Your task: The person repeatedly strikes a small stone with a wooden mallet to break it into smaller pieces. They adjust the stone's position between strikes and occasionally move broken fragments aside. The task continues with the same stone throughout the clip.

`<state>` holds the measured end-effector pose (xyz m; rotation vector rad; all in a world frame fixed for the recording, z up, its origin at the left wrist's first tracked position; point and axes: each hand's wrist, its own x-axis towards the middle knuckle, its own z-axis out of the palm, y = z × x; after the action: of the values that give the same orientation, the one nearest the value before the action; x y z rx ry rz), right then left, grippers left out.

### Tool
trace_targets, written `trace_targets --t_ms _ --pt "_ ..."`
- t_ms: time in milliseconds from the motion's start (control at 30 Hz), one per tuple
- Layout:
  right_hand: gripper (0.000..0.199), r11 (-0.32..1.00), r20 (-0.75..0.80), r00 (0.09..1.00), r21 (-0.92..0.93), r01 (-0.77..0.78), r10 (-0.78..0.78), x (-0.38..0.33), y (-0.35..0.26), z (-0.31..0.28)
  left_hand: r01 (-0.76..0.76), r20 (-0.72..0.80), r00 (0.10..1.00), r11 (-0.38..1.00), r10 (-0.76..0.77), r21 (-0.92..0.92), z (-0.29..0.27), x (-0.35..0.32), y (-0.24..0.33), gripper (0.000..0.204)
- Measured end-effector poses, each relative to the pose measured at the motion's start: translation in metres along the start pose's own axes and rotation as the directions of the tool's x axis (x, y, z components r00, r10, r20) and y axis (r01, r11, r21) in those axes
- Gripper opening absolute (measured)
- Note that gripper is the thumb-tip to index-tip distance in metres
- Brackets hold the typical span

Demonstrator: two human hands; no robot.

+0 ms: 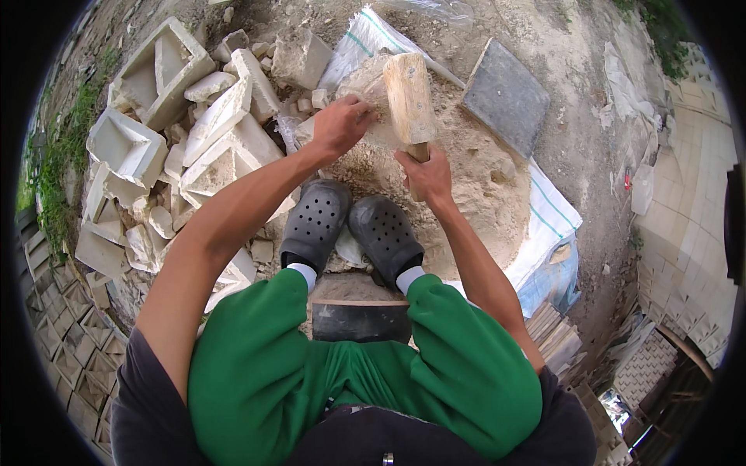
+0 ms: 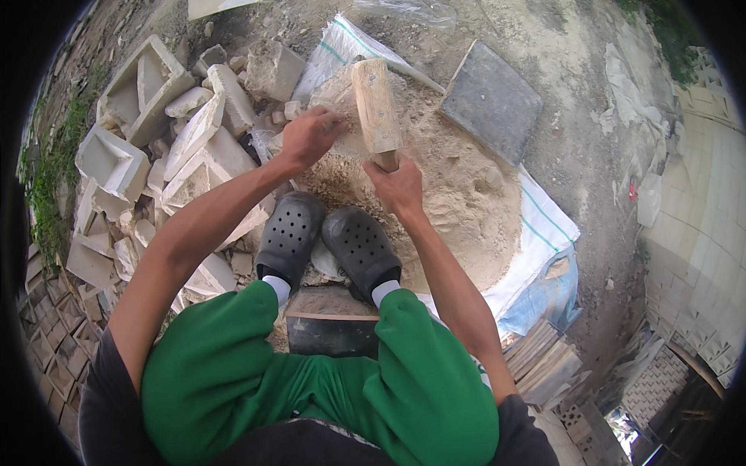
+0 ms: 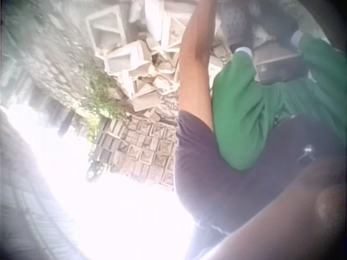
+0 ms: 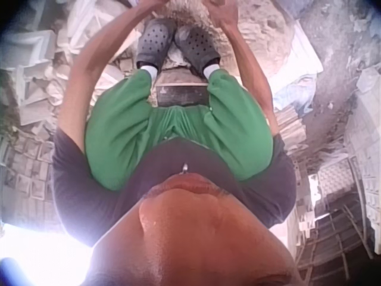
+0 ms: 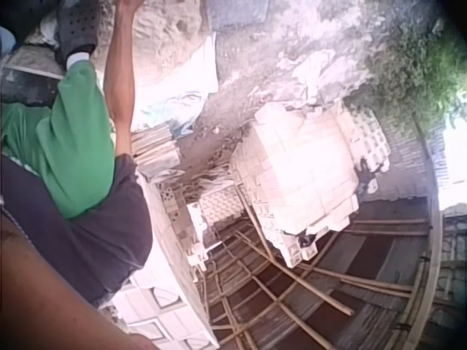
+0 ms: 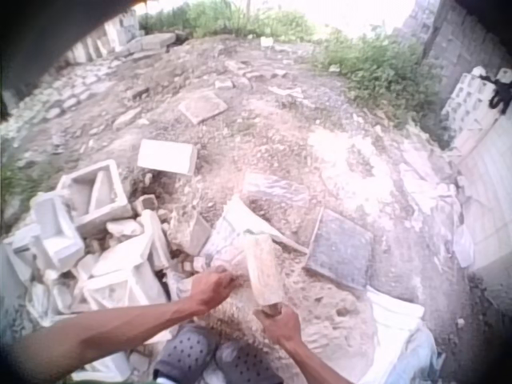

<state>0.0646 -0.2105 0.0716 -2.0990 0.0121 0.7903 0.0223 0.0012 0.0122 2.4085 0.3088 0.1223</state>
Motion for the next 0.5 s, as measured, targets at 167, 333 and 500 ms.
trace_targets --t_ms 167,333,500 --pt "0.044 0.998 0.020 0.998 0.002 -0.058 0.058 -0.003 0.003 -0.005 -0.056 -0.060 0.997 0.998 0.056 0.001 0.002 -0.002 -0.002 0.023" --pt "0.036 0.999 0.011 1.000 0.017 -0.027 0.026 -0.001 0.005 -0.003 -0.027 -0.029 0.999 0.999 0.027 -0.027 0.002 0.011 -0.006 0.024" --pt "0.046 0.999 0.060 0.997 -0.023 -0.044 0.045 0.002 -0.005 -0.004 -0.051 -0.086 0.995 0.998 0.048 -0.036 0.000 0.014 -0.008 0.031"
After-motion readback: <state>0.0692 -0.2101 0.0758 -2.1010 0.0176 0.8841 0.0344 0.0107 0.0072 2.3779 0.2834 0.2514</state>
